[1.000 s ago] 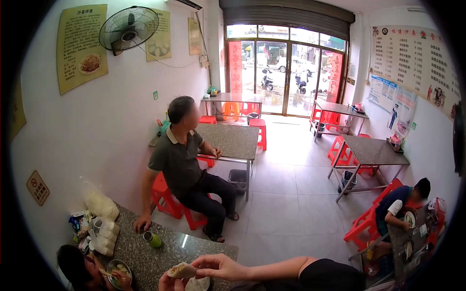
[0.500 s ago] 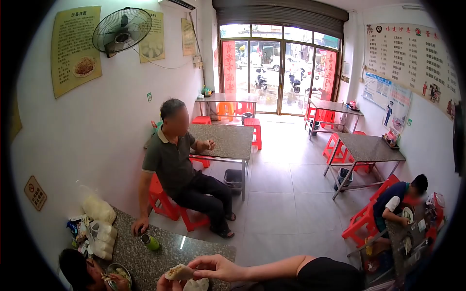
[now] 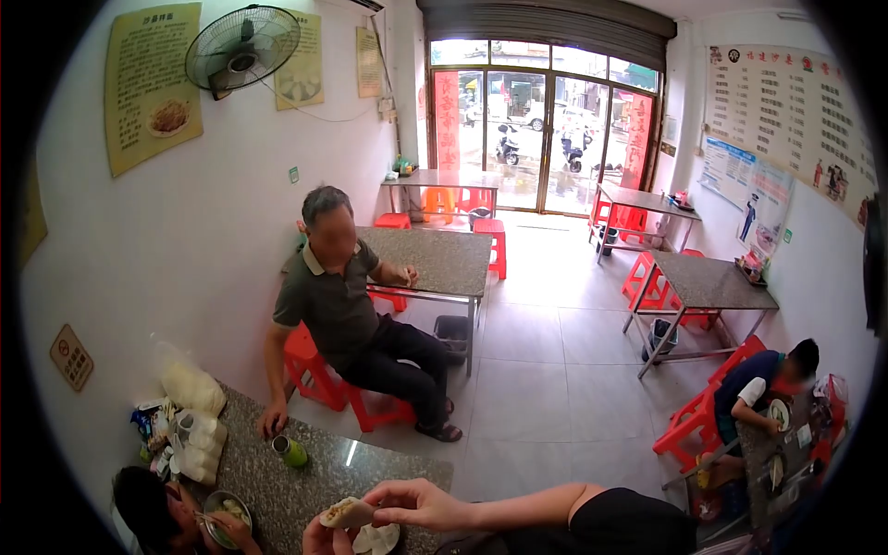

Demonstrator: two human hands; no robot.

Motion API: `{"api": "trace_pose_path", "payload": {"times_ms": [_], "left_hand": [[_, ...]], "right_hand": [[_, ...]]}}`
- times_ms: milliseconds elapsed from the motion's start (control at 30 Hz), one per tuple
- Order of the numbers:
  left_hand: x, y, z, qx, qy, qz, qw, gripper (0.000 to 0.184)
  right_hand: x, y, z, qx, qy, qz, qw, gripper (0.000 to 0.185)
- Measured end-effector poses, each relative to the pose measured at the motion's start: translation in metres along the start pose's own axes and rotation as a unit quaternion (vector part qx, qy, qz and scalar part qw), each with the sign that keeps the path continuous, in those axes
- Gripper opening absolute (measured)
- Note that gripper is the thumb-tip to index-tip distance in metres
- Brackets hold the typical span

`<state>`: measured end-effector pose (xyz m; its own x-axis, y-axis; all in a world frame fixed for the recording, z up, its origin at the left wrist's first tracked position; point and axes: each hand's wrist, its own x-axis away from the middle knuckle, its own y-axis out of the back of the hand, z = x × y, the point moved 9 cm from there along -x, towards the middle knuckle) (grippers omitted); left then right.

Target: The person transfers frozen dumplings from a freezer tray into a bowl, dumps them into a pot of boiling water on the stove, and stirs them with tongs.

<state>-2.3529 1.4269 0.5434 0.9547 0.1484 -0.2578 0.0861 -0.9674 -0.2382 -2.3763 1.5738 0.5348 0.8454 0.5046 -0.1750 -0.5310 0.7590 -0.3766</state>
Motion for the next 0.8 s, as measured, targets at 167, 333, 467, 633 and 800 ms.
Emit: {"api": "trace_pose_path", "payload": {"times_ms": [167,333,467,633,800], "left_hand": [[0.001,-0.006,-0.007,0.008,0.002,-0.007,1.000,0.025],[0.001,-0.006,-0.006,0.011,0.000,-0.001,1.000,0.024],[0.002,-0.008,-0.007,0.020,0.006,0.000,1.000,0.024],[0.003,-0.010,-0.014,0.001,0.010,0.001,1.000,0.024],[0.003,-0.009,-0.010,0.025,0.007,0.003,1.000,0.024]], "right_hand": [[0.002,0.001,0.006,0.042,-0.020,-0.010,0.999,0.031],[0.001,0.001,0.004,0.016,-0.001,-0.011,1.000,0.030],[0.003,0.000,0.008,0.006,-0.001,-0.011,1.000,0.030],[0.003,-0.001,0.008,0.024,-0.006,-0.011,1.000,0.030],[0.005,0.000,0.006,0.015,-0.009,-0.019,1.000,0.030]]}}
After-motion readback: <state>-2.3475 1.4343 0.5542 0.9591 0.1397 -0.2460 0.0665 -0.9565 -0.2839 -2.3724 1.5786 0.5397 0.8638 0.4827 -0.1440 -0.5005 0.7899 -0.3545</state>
